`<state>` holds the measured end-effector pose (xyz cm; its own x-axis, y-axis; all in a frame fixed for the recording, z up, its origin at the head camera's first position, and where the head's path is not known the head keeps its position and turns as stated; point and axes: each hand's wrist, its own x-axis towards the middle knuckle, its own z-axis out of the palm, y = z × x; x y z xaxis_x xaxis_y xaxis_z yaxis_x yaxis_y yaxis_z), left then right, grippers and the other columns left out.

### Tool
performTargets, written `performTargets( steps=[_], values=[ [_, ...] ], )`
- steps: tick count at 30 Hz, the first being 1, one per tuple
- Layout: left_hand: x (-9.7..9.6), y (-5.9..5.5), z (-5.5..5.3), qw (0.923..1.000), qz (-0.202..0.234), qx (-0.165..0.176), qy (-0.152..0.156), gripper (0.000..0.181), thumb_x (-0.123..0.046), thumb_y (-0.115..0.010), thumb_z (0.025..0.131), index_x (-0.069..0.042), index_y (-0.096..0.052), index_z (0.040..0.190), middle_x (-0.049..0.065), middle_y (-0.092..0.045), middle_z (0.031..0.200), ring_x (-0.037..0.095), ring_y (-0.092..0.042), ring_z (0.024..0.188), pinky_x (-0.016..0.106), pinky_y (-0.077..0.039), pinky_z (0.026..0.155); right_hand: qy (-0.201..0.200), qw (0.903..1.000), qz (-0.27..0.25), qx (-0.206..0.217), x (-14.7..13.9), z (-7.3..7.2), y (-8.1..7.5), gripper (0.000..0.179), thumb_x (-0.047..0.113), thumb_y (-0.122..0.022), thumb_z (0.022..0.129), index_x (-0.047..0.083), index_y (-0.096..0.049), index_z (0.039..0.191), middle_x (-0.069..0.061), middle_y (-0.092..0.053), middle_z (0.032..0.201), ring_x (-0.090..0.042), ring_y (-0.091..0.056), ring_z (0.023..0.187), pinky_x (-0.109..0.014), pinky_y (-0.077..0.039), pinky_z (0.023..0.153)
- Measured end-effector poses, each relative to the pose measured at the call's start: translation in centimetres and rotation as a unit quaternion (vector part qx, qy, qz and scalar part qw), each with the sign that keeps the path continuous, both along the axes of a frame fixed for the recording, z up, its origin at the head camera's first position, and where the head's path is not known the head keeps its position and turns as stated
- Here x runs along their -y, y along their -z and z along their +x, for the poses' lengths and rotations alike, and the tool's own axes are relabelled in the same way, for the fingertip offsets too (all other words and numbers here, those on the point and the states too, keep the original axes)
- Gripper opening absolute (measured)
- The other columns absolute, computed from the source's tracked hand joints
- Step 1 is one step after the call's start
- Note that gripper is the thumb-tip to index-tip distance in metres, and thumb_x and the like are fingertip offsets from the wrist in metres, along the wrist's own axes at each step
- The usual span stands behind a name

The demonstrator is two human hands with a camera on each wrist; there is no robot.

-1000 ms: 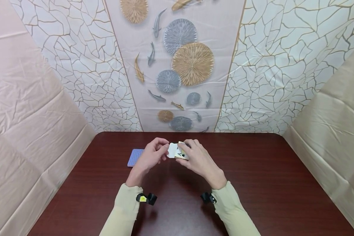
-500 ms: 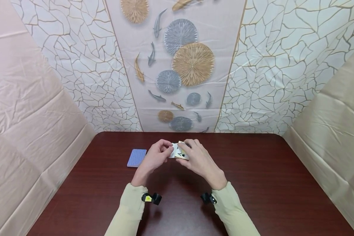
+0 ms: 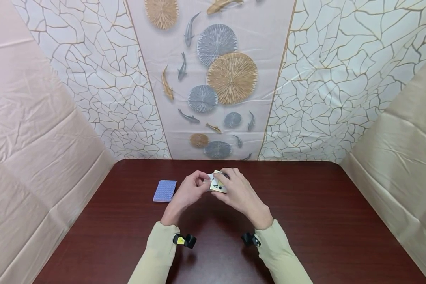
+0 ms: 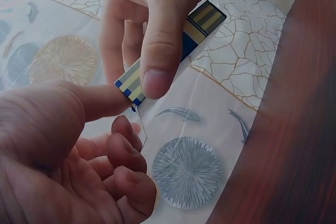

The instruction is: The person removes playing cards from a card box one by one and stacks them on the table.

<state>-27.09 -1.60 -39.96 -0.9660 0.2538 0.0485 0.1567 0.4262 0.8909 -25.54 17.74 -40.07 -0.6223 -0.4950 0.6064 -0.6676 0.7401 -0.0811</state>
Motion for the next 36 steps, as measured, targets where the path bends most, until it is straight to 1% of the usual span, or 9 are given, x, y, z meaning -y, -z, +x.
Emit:
performTargets(
  steps=[2, 5, 8, 11, 13, 19, 26, 31, 36],
  values=[
    [-0.08, 0.01, 0.01, 1.0000, -0.001, 0.002, 0.001, 0.026, -0.029, -0.065, 0.093, -0.010, -0.062, 0.111, 0.007, -0.069, 0.085, 0.015, -0.053, 0.065, 0.027, -0.041, 0.057, 0.000, 1.0000, 0.001, -0.002, 0.01, 0.03, 0.00, 0.053, 0.031, -0.084, 0.077, 0.011, -0.067, 0.122, -0.012, -0.061, 0.117, -0.027, -0.055, 0.101, -0.039, -0.051, 0.081],
    [-0.14, 0.11, -0.04, 0.9999, 0.005, 0.011, 0.003, 0.025, -0.028, -0.065, 0.093, -0.010, -0.061, 0.111, 0.012, -0.070, 0.088, 0.015, -0.054, 0.062, 0.026, -0.043, 0.056, -0.001, 1.0000, 0.005, -0.007, 0.05, 0.05, 0.01, 0.052, 0.031, -0.084, 0.077, 0.011, -0.067, 0.122, -0.013, -0.061, 0.117, -0.028, -0.055, 0.101, -0.040, -0.051, 0.081],
    [-0.18, 0.26, -0.17, 0.9998, 0.015, 0.015, 0.004, 0.023, -0.024, -0.066, 0.093, -0.009, -0.061, 0.110, 0.015, -0.069, 0.088, 0.021, -0.059, 0.061, 0.026, -0.047, 0.055, -0.002, 0.9999, 0.009, -0.013, 0.06, 0.06, 0.02, 0.052, 0.031, -0.084, 0.077, 0.011, -0.067, 0.121, -0.013, -0.061, 0.117, -0.028, -0.055, 0.101, -0.040, -0.051, 0.081],
    [-0.22, 0.30, -0.26, 0.9998, 0.013, 0.016, -0.001, 0.022, -0.024, -0.066, 0.093, -0.010, -0.061, 0.109, 0.011, -0.068, 0.084, 0.032, -0.065, 0.066, 0.026, -0.049, 0.053, -0.004, 0.9998, 0.011, -0.016, 0.05, 0.03, 0.03, 0.051, 0.031, -0.084, 0.077, 0.011, -0.067, 0.121, -0.013, -0.062, 0.117, -0.029, -0.056, 0.102, -0.040, -0.051, 0.082],
    [-0.24, 0.34, -0.32, 0.9998, 0.008, 0.017, -0.004, 0.022, -0.026, -0.066, 0.093, -0.011, -0.061, 0.108, 0.007, -0.068, 0.081, 0.037, -0.068, 0.071, 0.026, -0.048, 0.052, -0.005, 0.9998, 0.012, -0.014, 0.06, 0.02, 0.03, 0.051, 0.031, -0.084, 0.077, 0.011, -0.067, 0.121, -0.013, -0.062, 0.118, -0.029, -0.056, 0.102, -0.041, -0.051, 0.082],
    [-0.20, 0.23, -0.18, 0.9995, -0.001, 0.029, -0.008, 0.025, -0.028, -0.065, 0.093, -0.010, -0.061, 0.110, 0.005, -0.067, 0.081, 0.033, -0.070, 0.070, 0.027, -0.048, 0.050, -0.005, 0.9999, 0.013, -0.010, 0.12, -0.01, 0.09, 0.051, 0.030, -0.084, 0.077, 0.012, -0.067, 0.121, -0.013, -0.062, 0.119, -0.028, -0.055, 0.103, -0.040, -0.051, 0.083],
    [-0.10, 0.11, 0.03, 0.9993, -0.004, 0.037, -0.005, 0.021, -0.027, -0.063, 0.095, -0.012, -0.060, 0.109, 0.004, -0.067, 0.082, 0.037, -0.071, 0.076, 0.029, -0.049, 0.050, -0.015, 0.9997, 0.014, -0.015, 0.24, -0.12, 0.17, 0.050, 0.030, -0.084, 0.076, 0.012, -0.067, 0.119, -0.013, -0.061, 0.118, -0.028, -0.055, 0.102, -0.041, -0.050, 0.084],
    [-0.07, 0.14, 0.03, 0.9995, -0.007, 0.030, -0.003, 0.021, -0.026, -0.062, 0.095, -0.011, -0.060, 0.109, 0.005, -0.066, 0.082, 0.037, -0.071, 0.077, 0.027, -0.047, 0.050, -0.015, 0.9997, 0.014, -0.015, 0.29, -0.13, 0.15, 0.049, 0.029, -0.084, 0.077, 0.012, -0.067, 0.119, -0.013, -0.062, 0.118, -0.028, -0.056, 0.102, -0.041, -0.051, 0.084],
    [-0.11, 0.19, 0.02, 0.9997, -0.016, 0.018, 0.002, 0.020, -0.025, -0.059, 0.096, -0.010, -0.060, 0.110, 0.004, -0.066, 0.081, 0.038, -0.071, 0.078, 0.028, -0.050, 0.056, -0.012, 0.9997, 0.016, -0.012, 0.31, -0.09, 0.14, 0.049, 0.030, -0.084, 0.077, 0.012, -0.068, 0.119, -0.013, -0.062, 0.117, -0.028, -0.056, 0.102, -0.041, -0.051, 0.083]
  ],
)
